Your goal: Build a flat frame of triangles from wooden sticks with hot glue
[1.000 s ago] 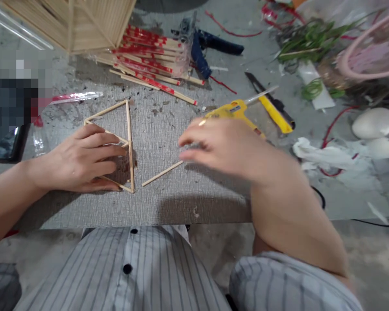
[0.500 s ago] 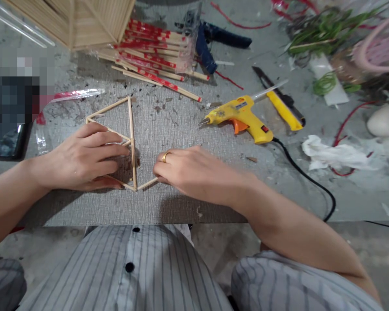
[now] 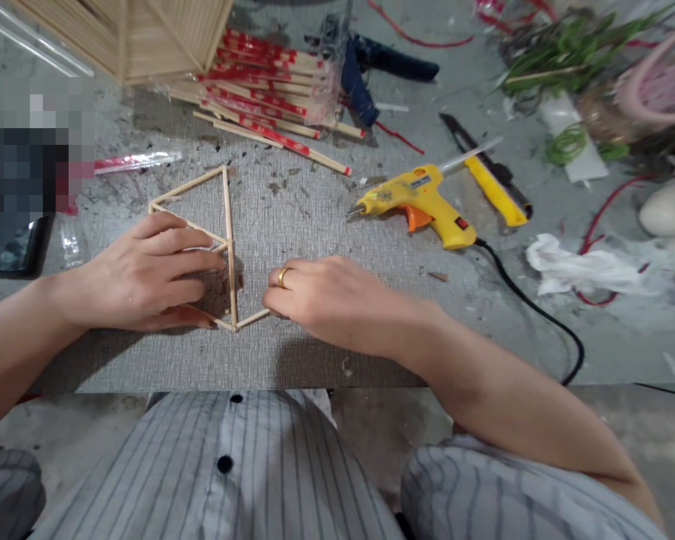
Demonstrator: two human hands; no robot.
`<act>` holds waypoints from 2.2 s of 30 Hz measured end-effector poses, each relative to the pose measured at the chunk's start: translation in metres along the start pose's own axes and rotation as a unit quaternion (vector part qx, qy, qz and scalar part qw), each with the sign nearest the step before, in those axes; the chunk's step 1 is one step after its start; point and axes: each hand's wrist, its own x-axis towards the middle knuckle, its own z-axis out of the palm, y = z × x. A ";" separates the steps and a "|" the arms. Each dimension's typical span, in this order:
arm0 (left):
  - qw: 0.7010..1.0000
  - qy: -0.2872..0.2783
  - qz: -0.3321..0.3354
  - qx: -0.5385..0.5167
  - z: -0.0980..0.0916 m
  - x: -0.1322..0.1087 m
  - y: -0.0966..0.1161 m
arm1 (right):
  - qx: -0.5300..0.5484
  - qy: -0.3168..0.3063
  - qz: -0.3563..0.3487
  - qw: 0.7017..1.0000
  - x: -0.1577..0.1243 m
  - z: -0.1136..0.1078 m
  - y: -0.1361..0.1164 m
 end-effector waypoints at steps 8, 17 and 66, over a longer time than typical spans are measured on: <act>1.000 0.003 0.004 -0.006 -0.001 0.001 -0.001 | 0.018 -0.010 -0.001 1.000 0.002 0.000 0.001; 1.000 -0.008 -0.002 -0.014 -0.001 0.001 0.000 | 0.014 -0.005 0.004 1.000 0.001 0.003 0.002; 0.999 -0.035 -0.018 -0.002 0.001 -0.001 0.002 | 0.051 0.024 0.020 0.998 0.020 0.014 -0.003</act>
